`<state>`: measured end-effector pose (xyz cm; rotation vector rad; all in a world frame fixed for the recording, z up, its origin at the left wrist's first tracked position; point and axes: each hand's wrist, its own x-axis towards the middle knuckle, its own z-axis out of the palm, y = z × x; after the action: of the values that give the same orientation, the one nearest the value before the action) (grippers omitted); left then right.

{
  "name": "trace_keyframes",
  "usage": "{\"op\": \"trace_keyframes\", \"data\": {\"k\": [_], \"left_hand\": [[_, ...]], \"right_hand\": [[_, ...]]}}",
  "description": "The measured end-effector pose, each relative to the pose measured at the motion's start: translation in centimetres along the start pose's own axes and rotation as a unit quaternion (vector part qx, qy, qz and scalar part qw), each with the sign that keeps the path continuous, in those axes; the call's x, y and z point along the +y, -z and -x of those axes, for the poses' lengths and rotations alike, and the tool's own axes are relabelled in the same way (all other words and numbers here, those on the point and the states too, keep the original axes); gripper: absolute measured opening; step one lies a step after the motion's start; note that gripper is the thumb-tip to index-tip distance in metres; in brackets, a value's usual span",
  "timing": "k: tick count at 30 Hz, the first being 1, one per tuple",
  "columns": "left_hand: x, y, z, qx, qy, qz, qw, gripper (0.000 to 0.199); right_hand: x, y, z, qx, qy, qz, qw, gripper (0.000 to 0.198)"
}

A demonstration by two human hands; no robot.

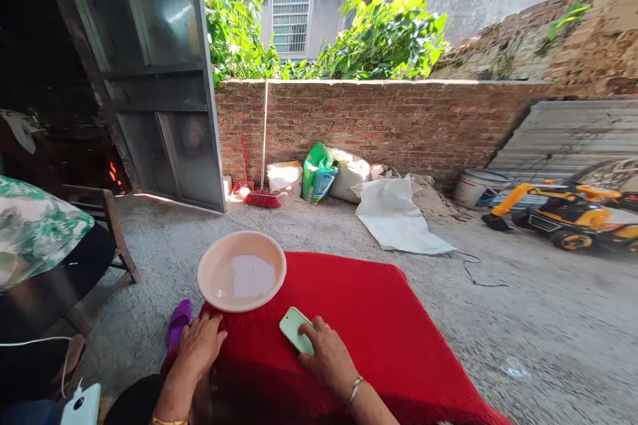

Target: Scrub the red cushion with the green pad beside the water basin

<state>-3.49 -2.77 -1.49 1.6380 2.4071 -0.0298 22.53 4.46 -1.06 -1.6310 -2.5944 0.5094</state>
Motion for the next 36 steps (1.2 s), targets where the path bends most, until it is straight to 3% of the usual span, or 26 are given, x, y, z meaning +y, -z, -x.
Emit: {"op": "trace_keyframes", "data": {"k": [3,6,8,12,16,25,28,33,36], "left_hand": [[0.7,0.7,0.1,0.009,-0.005,0.007,1.0,0.041],[1.4,1.0,0.1,0.02,-0.013,0.001,1.0,0.039],[1.8,0.7,0.1,0.024,-0.026,0.0,0.999,0.038],[1.8,-0.8,-0.6,-0.009,-0.074,0.038,0.996,0.041],[0.9,-1.7,-1.7,-0.034,-0.115,0.104,0.987,0.039],[1.3,-0.8,-0.6,-0.023,-0.082,0.047,0.995,0.038],[1.9,-0.8,-0.5,-0.015,-0.09,0.047,0.995,0.039],[2.7,-1.9,-0.8,-0.024,-0.105,0.042,0.993,0.041],[3.5,-2.4,-0.4,-0.025,-0.116,0.028,0.993,0.041]], "right_hand": [[5.2,2.0,2.5,0.057,-0.103,0.015,0.993,0.028],[7.2,2.6,4.1,0.104,-0.162,0.005,0.981,0.024],[6.0,1.6,4.4,0.115,-0.136,-0.029,0.984,0.022],[0.5,-3.1,2.7,0.083,-0.021,-0.059,0.995,0.03],[-2.1,-5.8,0.8,0.021,-0.002,-0.024,0.999,0.041],[5.3,1.3,4.3,0.102,-0.119,-0.025,0.987,0.026],[4.0,1.4,3.0,0.106,-0.094,-0.033,0.989,0.026],[-1.5,-0.7,-0.8,0.068,-0.047,-0.026,0.996,0.031],[-3.1,-1.5,-2.1,0.049,-0.028,-0.039,0.998,0.034]]}}
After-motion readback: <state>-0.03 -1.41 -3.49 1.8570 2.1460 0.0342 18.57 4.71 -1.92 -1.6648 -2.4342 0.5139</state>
